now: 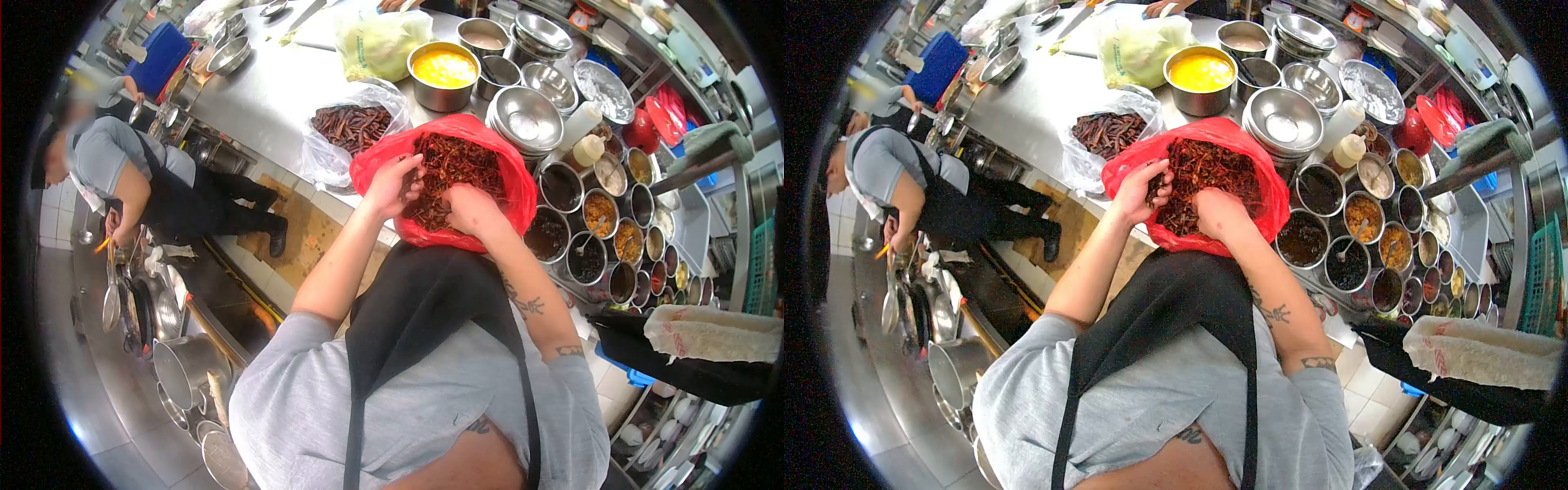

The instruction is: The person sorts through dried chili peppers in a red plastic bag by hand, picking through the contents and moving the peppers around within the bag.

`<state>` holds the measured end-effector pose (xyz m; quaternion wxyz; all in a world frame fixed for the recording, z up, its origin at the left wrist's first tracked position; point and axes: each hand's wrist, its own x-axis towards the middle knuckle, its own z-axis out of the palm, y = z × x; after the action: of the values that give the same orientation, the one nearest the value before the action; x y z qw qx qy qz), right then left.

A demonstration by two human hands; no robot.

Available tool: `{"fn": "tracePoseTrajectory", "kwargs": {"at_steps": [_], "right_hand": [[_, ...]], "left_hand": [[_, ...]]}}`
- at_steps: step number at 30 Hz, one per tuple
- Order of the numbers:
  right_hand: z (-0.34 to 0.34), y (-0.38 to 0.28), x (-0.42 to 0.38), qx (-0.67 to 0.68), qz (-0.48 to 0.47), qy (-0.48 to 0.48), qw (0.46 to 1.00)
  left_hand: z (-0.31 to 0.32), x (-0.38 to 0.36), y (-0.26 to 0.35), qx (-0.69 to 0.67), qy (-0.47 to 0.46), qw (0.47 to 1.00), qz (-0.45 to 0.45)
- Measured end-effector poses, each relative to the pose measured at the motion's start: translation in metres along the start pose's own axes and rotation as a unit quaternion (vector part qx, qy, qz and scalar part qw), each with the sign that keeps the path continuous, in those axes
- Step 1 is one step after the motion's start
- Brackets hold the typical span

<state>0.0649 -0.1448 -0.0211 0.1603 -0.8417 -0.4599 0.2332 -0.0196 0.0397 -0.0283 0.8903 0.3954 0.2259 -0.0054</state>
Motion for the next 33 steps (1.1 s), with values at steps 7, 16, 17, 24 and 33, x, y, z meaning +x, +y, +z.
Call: {"fn": "tracePoseTrajectory", "kwargs": {"at_steps": [7,16,17,24,33], "right_hand": [[-0.004,0.017,0.006,0.219,-0.037,0.084,0.971],[-0.013,0.019,0.006,0.513,0.063,0.085,0.852],[-0.013,0.018,0.007,0.515,0.059,0.089,0.85],[-0.015,0.015,0.008,0.467,0.066,0.091,0.877],[-0.008,0.013,0.013,0.553,0.061,0.106,0.824]], "left_hand": [[0.001,-0.002,0.001,0.064,-0.015,0.998,0.004],[0.008,0.0,-0.017,0.205,-0.037,0.978,0.03],[0.008,0.001,-0.019,0.203,-0.042,0.978,0.03],[0.01,0.004,-0.027,0.185,-0.034,0.982,-0.006],[0.015,0.004,-0.032,0.201,0.012,0.979,0.022]]}}
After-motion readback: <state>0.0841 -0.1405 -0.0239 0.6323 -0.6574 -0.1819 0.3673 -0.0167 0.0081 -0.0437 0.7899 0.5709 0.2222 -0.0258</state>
